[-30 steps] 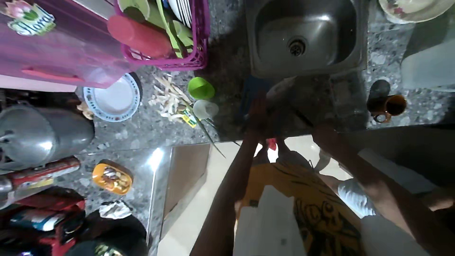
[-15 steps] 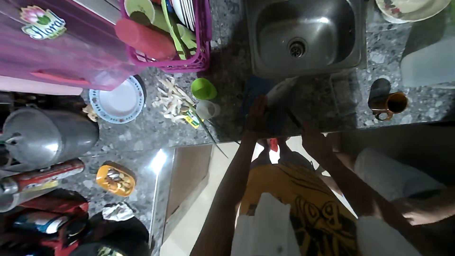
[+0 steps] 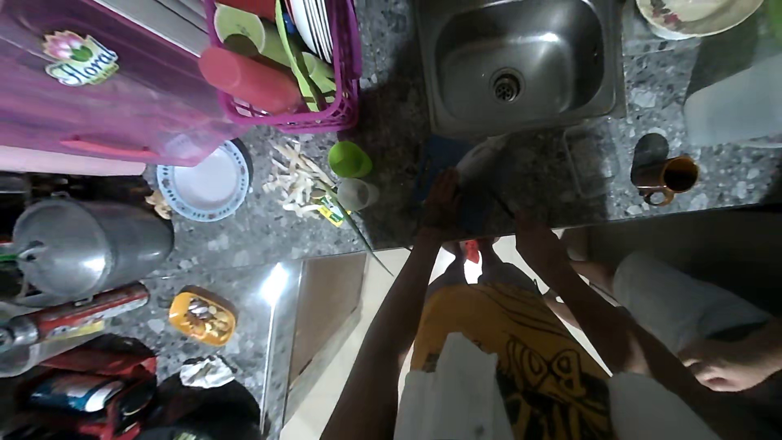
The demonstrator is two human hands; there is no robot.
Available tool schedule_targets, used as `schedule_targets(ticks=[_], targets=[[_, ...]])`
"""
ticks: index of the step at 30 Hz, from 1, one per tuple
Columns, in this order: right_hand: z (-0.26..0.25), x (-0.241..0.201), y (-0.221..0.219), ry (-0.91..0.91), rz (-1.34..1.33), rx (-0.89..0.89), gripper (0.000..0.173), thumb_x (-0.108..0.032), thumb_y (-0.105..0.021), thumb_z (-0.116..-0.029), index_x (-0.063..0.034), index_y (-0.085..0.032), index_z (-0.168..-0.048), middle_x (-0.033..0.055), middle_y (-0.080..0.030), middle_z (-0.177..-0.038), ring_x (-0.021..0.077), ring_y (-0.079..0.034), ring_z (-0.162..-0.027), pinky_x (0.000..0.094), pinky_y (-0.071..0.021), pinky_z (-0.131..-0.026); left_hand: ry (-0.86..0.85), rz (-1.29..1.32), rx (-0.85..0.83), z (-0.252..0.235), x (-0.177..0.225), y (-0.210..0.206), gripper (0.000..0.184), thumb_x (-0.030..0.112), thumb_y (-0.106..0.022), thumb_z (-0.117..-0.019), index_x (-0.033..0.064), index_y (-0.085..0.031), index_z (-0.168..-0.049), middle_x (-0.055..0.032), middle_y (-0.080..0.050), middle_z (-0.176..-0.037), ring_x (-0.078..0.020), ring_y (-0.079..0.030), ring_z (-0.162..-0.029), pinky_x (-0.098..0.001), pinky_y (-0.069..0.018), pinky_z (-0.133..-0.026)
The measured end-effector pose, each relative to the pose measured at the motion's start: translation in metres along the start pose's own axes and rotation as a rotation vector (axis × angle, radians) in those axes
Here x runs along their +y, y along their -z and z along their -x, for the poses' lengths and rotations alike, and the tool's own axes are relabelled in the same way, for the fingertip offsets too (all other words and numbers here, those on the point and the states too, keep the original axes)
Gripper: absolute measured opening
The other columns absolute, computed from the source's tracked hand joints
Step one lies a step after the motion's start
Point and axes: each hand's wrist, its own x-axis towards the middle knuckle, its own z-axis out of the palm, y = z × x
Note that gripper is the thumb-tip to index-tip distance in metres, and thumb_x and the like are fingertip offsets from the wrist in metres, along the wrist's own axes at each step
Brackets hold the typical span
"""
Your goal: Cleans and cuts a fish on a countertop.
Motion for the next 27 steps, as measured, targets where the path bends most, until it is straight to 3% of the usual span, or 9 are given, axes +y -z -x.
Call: schedule_targets(ticks=[3, 7, 13, 17, 20, 22, 24, 26, 27], targets=[[0.001, -0.001, -0.001, 0.020, 0.009, 0.018, 0.049, -0.022, -0.035, -0.1109, -0.0135, -0.035, -0.159, 0.0231, -0.067, -0.124, 0.0425, -0.069, -0.110, 0.0572, -0.0568, -0.089, 0.028, -0.028, -0.031, 0.008, 0.002, 0.002, 0.061, 0.024, -0.058, -0.1045, 0.0098, -0.036, -0.159, -0.0071, -0.032, -0.167, -0.0257, -0.031, -0.154, -0.0431, -0.0325, -0.124], [-0.003, 0.002, -0.005, 0.047, 0.007, 0.041, 0.047, -0.020, -0.037, -0.1102, -0.0113, -0.039, -0.157, 0.0233, -0.066, -0.126, 0.0420, -0.068, -0.111, 0.0572, -0.0563, -0.091, -0.009, -0.038, 0.053, 0.003, -0.004, -0.011, 0.056, 0.023, -0.057, -0.1043, 0.0050, -0.043, -0.155, -0.0121, -0.041, -0.162, -0.0282, -0.037, -0.151, -0.0425, -0.0346, -0.122], [-0.009, 0.001, -0.006, 0.016, -0.007, 0.006, 0.045, -0.024, -0.034, -0.1116, -0.0137, -0.041, -0.155, 0.0212, -0.067, -0.124, 0.0405, -0.069, -0.111, 0.0557, -0.0566, -0.091, 0.009, 0.010, 0.023, 0.003, -0.004, -0.009, 0.059, 0.020, -0.060, -0.1025, 0.0068, -0.041, -0.157, -0.0102, -0.038, -0.164, -0.0280, -0.035, -0.152, -0.0435, -0.0338, -0.123], [-0.011, 0.001, 0.000, 0.014, -0.002, -0.021, 0.047, -0.024, -0.033, -0.1120, -0.0138, -0.037, -0.158, 0.0219, -0.067, -0.125, 0.0404, -0.068, -0.114, 0.0559, -0.0560, -0.093, 0.040, 0.030, -0.034, -0.018, 0.037, 0.041, 0.063, 0.038, -0.058, -0.1027, 0.0035, -0.044, -0.154, -0.0159, -0.038, -0.162, -0.0352, -0.031, -0.153, -0.0503, -0.0289, -0.124], [-0.008, 0.000, 0.003, 0.008, 0.019, -0.040, 0.046, -0.021, -0.034, -0.1113, -0.0119, -0.040, -0.156, 0.0216, -0.065, -0.130, 0.0398, -0.066, -0.117, 0.0553, -0.0548, -0.096, -0.247, 0.215, 0.085, -0.057, 0.120, 0.099, 0.066, 0.045, -0.041, -0.1053, 0.0001, -0.043, -0.153, -0.0167, -0.036, -0.163, -0.0342, -0.025, -0.155, -0.0485, -0.0220, -0.127], [0.000, -0.003, 0.011, 0.033, 0.043, -0.039, 0.043, -0.019, -0.035, -0.1109, -0.0048, -0.048, -0.149, 0.0239, -0.062, -0.134, 0.0414, -0.063, -0.121, 0.0572, -0.0521, -0.099, -0.573, 0.344, 0.119, -0.087, 0.167, 0.113, 0.062, 0.043, -0.043, -0.1021, 0.0048, -0.053, -0.149, -0.0134, -0.044, -0.160, -0.0356, -0.027, -0.154, -0.0491, -0.0223, -0.127], [-0.002, -0.002, 0.013, 0.080, 0.033, -0.002, 0.042, -0.019, -0.037, -0.1114, -0.0026, -0.050, -0.148, 0.0256, -0.060, -0.138, 0.0424, -0.061, -0.124, 0.0576, -0.0508, -0.101, -0.757, 0.297, -0.038, -0.108, 0.171, 0.086, 0.050, 0.035, -0.044, -0.1055, 0.0169, -0.053, -0.151, -0.0055, -0.043, -0.161, -0.0307, -0.027, -0.155, -0.0468, -0.0218, -0.127], [-0.005, -0.001, 0.004, 0.059, 0.037, -0.057, 0.043, -0.015, -0.039, -0.1097, -0.0017, -0.049, -0.149, 0.0263, -0.056, -0.143, 0.0432, -0.058, -0.129, 0.0580, -0.0489, -0.104, -0.753, 0.194, -0.322, -0.102, 0.142, 0.026, 0.047, 0.027, -0.043, -0.1097, 0.0182, -0.045, -0.156, -0.0021, -0.036, -0.166, -0.0265, -0.021, -0.157, -0.0449, -0.0153, -0.129], [-0.006, -0.001, 0.003, 0.023, 0.060, -0.086, 0.042, -0.014, -0.039, -0.1094, -0.0016, -0.050, -0.148, 0.0260, -0.057, -0.142, 0.0430, -0.059, -0.128, 0.0577, -0.0496, -0.103, -0.738, 0.160, -0.387, -0.099, 0.132, 0.002, 0.049, 0.027, -0.040, -0.1100, 0.0177, -0.043, -0.158, -0.0009, -0.034, -0.167, -0.0252, -0.019, -0.158, -0.0444, -0.0140, -0.129]])
